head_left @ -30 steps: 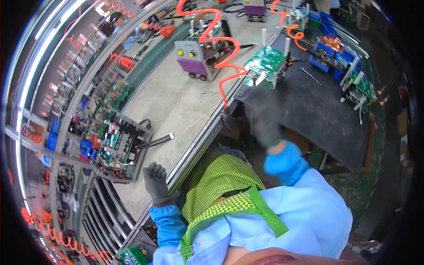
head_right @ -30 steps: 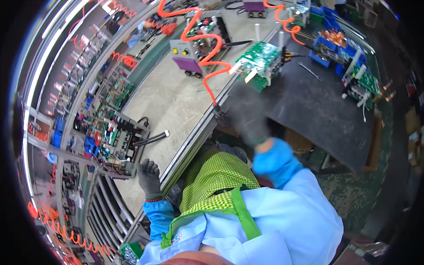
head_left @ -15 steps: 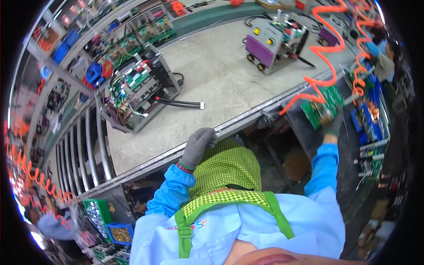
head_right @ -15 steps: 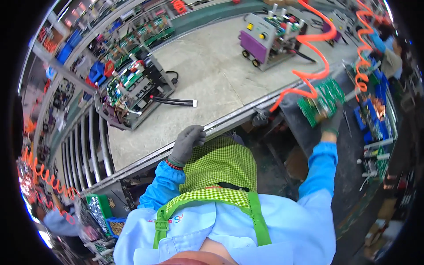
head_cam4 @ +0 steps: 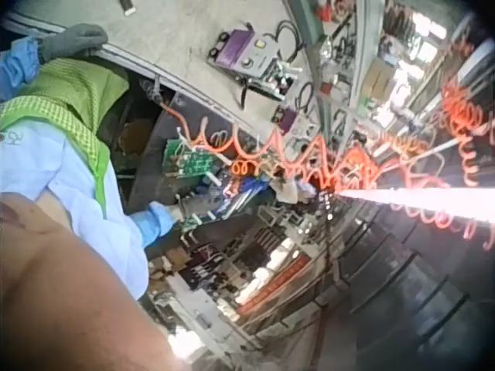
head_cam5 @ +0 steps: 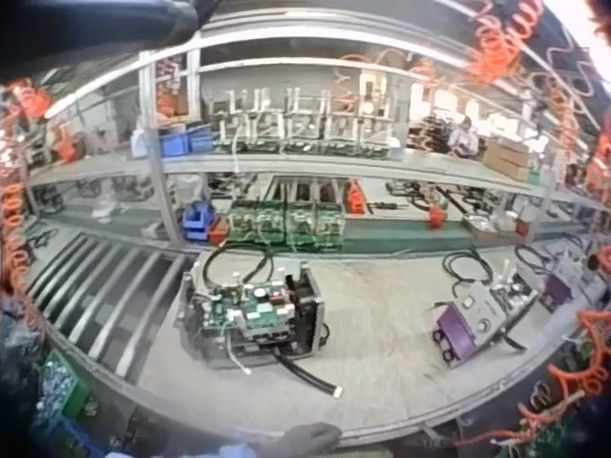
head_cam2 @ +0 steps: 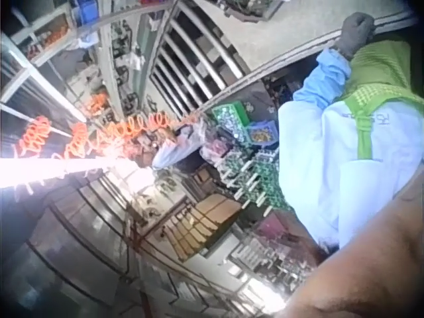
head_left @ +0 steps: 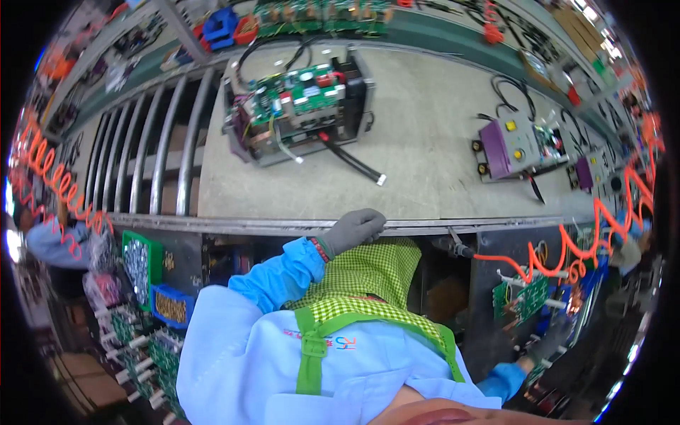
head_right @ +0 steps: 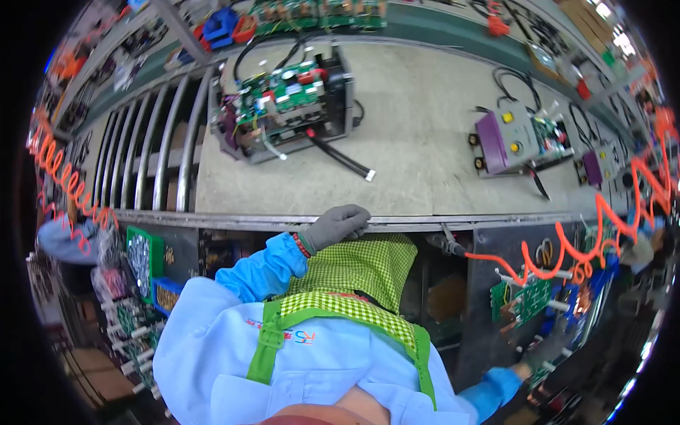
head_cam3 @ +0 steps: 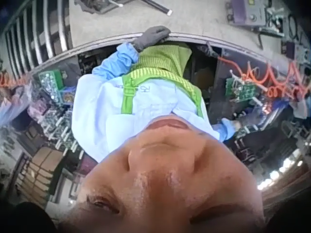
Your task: The recorder is assembling an electronic circuit board into a metal housing using an electric screwdriver.
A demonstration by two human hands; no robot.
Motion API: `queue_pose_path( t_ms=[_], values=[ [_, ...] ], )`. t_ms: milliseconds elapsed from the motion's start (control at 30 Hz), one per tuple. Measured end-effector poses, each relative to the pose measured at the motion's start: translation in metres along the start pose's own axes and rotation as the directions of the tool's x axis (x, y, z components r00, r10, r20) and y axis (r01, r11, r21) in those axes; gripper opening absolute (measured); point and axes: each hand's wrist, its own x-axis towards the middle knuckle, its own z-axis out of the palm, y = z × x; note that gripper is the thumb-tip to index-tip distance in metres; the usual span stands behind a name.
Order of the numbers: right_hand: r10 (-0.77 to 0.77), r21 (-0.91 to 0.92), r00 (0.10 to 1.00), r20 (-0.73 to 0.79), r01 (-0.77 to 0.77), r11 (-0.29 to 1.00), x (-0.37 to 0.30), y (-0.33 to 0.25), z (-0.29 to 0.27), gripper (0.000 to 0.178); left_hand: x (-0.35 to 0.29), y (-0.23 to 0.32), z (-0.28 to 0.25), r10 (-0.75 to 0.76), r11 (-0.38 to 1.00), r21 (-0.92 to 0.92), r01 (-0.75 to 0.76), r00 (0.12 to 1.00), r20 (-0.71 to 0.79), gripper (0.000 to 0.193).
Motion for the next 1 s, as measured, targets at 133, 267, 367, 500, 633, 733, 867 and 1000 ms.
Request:
queue_pose_path(
  t_ms=[133,267,367,500,633,733,867,1000],
  values=[
    [-0.281,0.429,0.934,-0.221,0.351,0.832,0.008,-0.195,-0.03,0.032,-0.016,0.025,0.014,0.048,0.985,-0.166,-0.037,0.997,0.064,0.041],
    [-0.69,0.872,0.651,0.316,0.088,0.482,-0.043,-0.369,0.048,0.045,-0.046,0.024,0.038,0.228,0.779,-0.595,-0.197,0.973,-0.023,0.048],
    [-0.939,0.936,0.256,0.231,0.206,0.287,-0.094,-0.431,0.098,0.045,-0.083,-0.002,0.034,0.357,0.658,-0.577,-0.484,0.875,-0.326,0.053],
    [-0.952,0.946,-0.103,0.288,-0.125,0.299,-0.187,-0.459,0.123,0.046,-0.141,-0.059,0.015,0.061,0.742,-0.451,-0.497,0.719,-0.692,0.043],
    [-0.893,0.959,-0.432,0.128,0.283,0.001,-0.278,-0.466,0.137,0.039,-0.19,-0.123,-0.017,-0.397,0.765,-0.495,-0.412,0.303,-0.866,0.043],
    [-0.682,0.738,-0.666,0.304,-0.288,0.61,-0.327,-0.451,0.126,0.04,-0.235,-0.17,-0.034,-0.53,0.759,-0.533,-0.373,0.121,-0.839,0.044],
    [-0.405,-0.181,-0.773,0.488,-0.543,0.82,-0.339,-0.421,0.097,0.046,-0.246,-0.196,-0.017,-0.225,0.877,-0.329,-0.349,0.307,-0.925,0.044],
    [-0.759,0.256,-0.52,0.392,-0.731,0.632,-0.357,-0.42,0.089,0.065,-0.254,-0.211,0.011,-0.134,0.81,-0.258,-0.527,0.262,-0.956,0.041]
  ],
)
